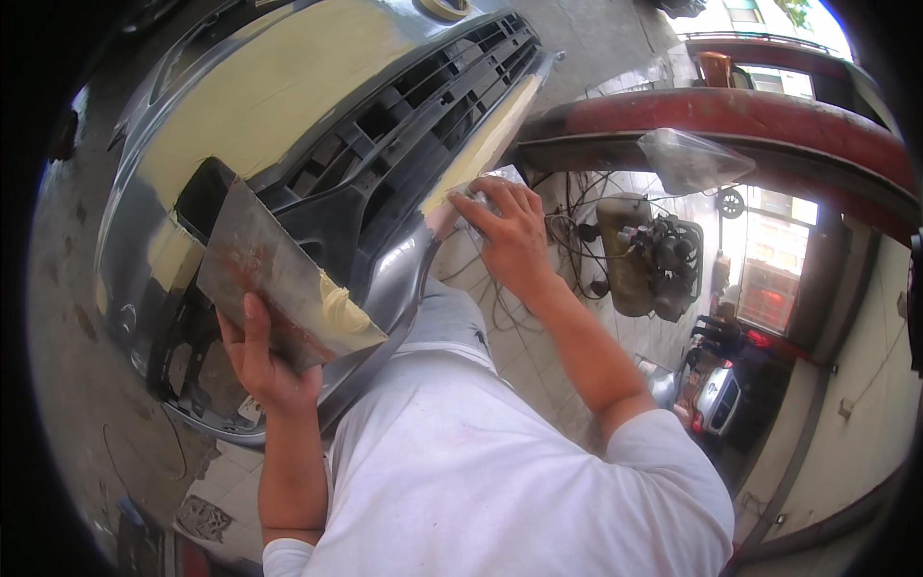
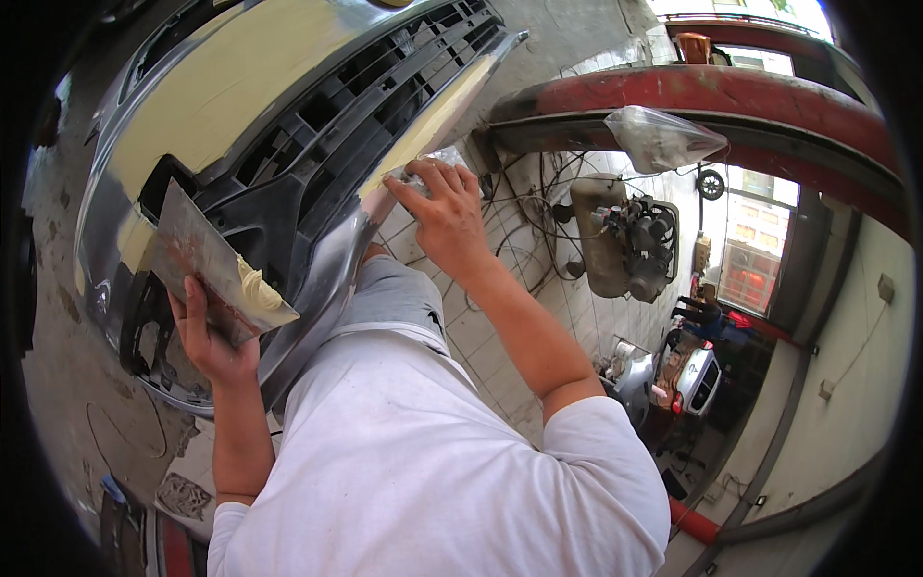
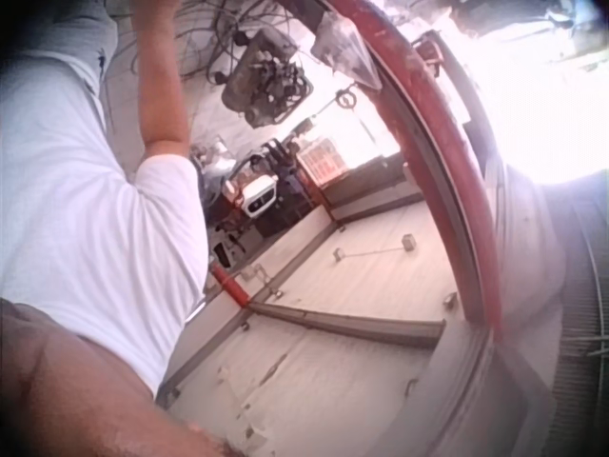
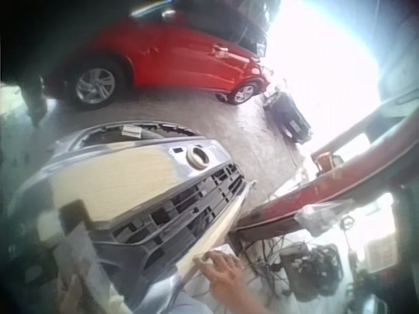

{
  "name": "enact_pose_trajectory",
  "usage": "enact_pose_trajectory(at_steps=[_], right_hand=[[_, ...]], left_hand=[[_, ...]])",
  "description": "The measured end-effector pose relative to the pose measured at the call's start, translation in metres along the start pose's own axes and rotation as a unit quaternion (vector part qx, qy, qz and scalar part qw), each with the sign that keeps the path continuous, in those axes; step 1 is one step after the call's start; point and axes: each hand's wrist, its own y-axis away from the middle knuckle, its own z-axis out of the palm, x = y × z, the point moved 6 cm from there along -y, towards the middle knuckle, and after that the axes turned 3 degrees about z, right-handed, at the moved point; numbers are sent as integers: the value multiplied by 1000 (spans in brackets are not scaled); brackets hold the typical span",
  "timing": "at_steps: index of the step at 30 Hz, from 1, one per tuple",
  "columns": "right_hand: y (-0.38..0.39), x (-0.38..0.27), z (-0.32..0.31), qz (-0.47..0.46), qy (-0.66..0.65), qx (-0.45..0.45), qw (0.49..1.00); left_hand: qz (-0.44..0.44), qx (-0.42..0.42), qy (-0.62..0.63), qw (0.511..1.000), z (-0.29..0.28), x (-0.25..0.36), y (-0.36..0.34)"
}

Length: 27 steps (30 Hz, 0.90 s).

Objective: The person scoops body filler from a can onto a metal spreader, mixes it with a hardener, and applies the compound to a detached car bumper using the spreader. The person smooths the filler across the bumper surface to fill imperfections.

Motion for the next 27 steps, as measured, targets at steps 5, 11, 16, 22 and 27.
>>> enact_pose_trajectory(at_steps=[5, 11, 16, 22, 27], right_hand=[[12, -30, -10, -11, -25, -59, 998], [32, -65, -64, -5, -230, -111, 967], [55, -98, -69, -31, -440, 74, 894], [40, 11, -75, 1, -94, 1, 996], [26, -2, -106, -88, -121, 121, 981]], left_hand=[[1, -19, 17, 1000, -3, 2, -2], [-30, 15, -20, 999, -4, -13, -1], [-24, -36, -28, 999, 52, -40, 15], [88, -69, -205, 972, 81, -20, 9], [248, -190, -489, 815, 133, -37, 23]])
